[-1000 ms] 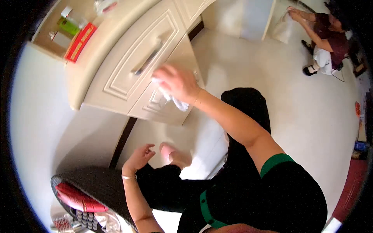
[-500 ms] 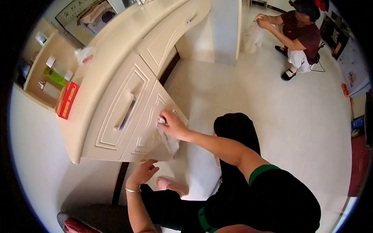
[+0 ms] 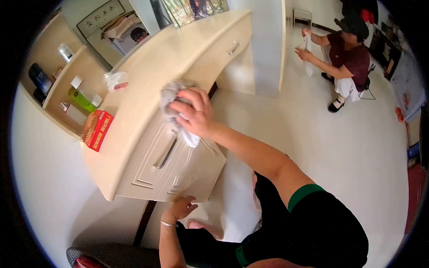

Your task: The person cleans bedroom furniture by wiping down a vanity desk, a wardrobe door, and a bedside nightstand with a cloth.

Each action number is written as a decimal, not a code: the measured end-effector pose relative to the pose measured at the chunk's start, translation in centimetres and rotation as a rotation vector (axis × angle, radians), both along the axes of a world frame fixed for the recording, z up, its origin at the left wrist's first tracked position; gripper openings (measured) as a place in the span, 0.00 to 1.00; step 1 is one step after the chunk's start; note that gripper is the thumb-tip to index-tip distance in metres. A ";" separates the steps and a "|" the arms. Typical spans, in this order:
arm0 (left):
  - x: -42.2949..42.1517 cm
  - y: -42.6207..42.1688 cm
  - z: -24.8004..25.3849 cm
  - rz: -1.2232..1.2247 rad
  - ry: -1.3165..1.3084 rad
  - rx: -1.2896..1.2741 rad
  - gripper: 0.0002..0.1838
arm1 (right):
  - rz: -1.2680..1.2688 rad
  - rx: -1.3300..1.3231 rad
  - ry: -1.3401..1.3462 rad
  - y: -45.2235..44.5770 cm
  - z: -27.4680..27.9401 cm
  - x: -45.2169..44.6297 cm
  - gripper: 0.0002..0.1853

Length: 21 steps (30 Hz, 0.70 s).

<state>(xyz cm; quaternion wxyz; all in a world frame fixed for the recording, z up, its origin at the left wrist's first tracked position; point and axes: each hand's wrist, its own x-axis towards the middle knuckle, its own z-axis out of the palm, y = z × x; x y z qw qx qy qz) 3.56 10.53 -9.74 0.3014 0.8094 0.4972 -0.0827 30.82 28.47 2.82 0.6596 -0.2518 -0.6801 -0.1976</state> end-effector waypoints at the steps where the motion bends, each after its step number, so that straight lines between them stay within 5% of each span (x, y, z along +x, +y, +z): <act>1: 0.0 -0.3 -0.2 0.041 -0.020 0.001 0.22 | -0.015 -0.032 0.020 0.8 -0.4 0.5 0.30; 8: -0.5 -0.2 -0.6 -0.024 0.004 0.029 0.20 | -0.263 -0.349 0.403 10.9 1.1 8.4 0.21; 11: -0.3 0.0 0.6 -0.093 0.012 0.029 0.23 | -0.194 -0.601 0.338 11.3 3.4 11.0 0.22; 18: -1.1 0.2 -2.3 -0.106 0.035 0.060 0.24 | 0.050 -0.287 -0.104 3.0 1.4 6.5 0.19; 21: -0.7 0.1 -0.9 -0.089 0.025 0.036 0.24 | -0.052 -0.299 -0.089 7.1 1.1 9.4 0.20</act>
